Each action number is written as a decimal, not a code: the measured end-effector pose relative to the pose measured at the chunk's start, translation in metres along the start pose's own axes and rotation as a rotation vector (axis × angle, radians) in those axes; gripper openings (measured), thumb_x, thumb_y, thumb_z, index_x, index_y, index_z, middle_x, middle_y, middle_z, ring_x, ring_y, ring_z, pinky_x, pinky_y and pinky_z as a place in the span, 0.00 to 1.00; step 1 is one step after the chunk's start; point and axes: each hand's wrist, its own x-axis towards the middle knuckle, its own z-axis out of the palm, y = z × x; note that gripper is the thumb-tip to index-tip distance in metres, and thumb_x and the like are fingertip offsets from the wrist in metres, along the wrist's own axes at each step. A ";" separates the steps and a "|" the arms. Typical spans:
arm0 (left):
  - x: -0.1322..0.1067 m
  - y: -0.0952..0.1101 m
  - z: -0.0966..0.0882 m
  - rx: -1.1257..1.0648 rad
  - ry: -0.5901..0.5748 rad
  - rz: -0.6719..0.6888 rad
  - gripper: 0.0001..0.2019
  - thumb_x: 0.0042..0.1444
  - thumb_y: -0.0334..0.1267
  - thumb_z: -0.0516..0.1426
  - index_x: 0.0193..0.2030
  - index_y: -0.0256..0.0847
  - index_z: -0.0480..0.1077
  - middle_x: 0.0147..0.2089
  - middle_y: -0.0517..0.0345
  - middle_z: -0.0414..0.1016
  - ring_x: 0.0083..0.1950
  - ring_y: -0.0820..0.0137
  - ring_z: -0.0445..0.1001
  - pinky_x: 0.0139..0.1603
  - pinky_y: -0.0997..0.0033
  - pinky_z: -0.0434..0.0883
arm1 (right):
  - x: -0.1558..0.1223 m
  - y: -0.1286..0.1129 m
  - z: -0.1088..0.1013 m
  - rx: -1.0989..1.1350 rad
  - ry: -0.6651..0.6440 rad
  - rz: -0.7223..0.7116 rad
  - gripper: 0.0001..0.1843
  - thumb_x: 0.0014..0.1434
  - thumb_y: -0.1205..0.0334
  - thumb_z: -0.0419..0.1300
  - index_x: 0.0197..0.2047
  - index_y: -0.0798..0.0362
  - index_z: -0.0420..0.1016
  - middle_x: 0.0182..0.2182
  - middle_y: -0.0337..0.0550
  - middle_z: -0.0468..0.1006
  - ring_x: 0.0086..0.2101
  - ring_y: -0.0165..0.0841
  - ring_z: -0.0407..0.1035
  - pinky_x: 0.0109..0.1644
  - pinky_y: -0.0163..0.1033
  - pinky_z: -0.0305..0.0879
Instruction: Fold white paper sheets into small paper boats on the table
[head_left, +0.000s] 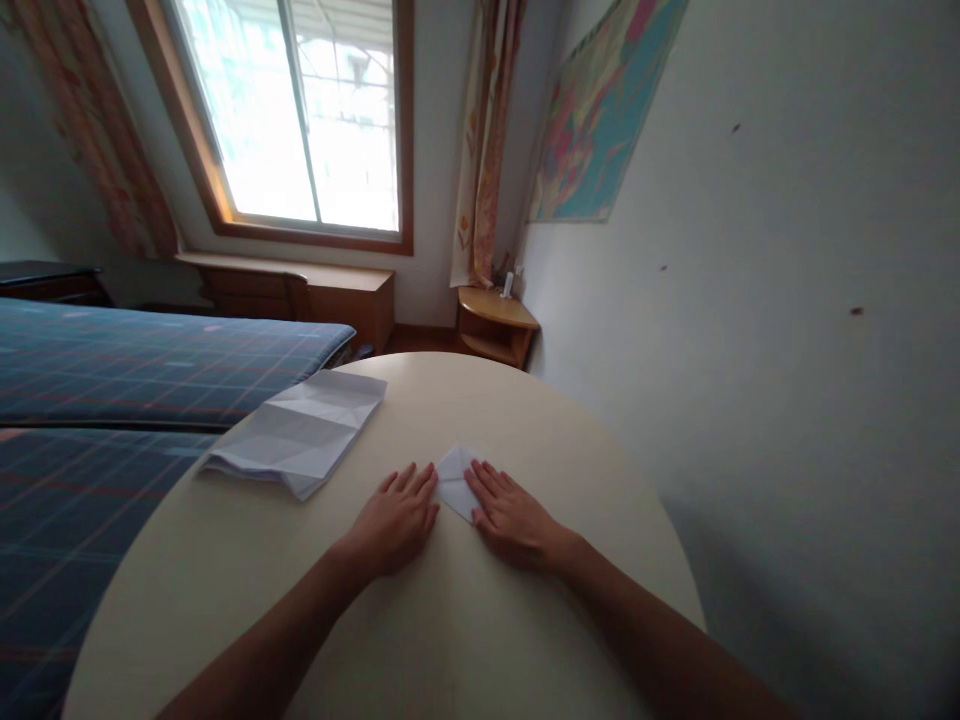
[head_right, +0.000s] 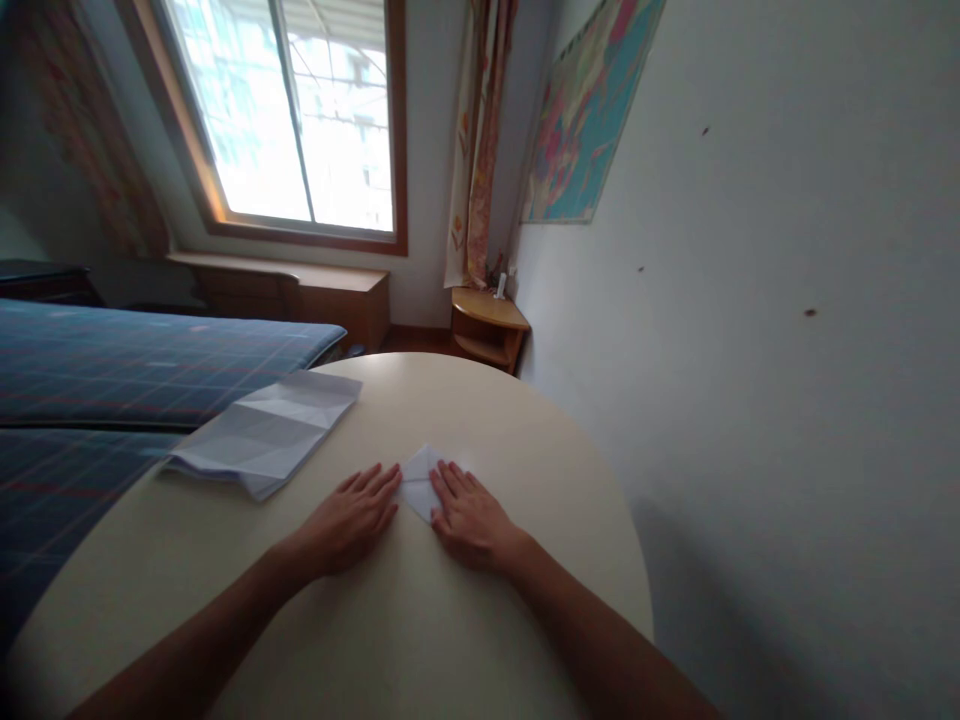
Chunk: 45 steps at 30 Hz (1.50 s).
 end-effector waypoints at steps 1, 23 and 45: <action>-0.001 0.003 -0.001 0.029 0.016 -0.021 0.25 0.67 0.41 0.43 0.66 0.34 0.61 0.69 0.43 0.60 0.69 0.53 0.59 0.66 0.49 0.59 | -0.002 0.002 0.000 -0.002 0.006 0.003 0.34 0.68 0.54 0.42 0.72 0.63 0.45 0.71 0.54 0.40 0.69 0.41 0.35 0.71 0.48 0.35; 0.013 0.017 0.016 -0.171 0.039 0.096 0.30 0.67 0.49 0.43 0.70 0.32 0.51 0.73 0.42 0.51 0.73 0.61 0.49 0.71 0.58 0.52 | -0.002 0.009 0.012 -0.058 0.153 0.102 0.34 0.68 0.55 0.41 0.71 0.63 0.47 0.70 0.53 0.47 0.69 0.43 0.40 0.71 0.51 0.36; 0.015 0.017 0.017 -0.117 0.126 -0.033 0.30 0.66 0.48 0.45 0.68 0.30 0.56 0.71 0.39 0.55 0.72 0.56 0.53 0.69 0.54 0.56 | 0.050 0.024 0.000 -0.025 0.059 -0.081 0.34 0.69 0.50 0.40 0.73 0.56 0.42 0.72 0.46 0.41 0.70 0.42 0.32 0.71 0.53 0.34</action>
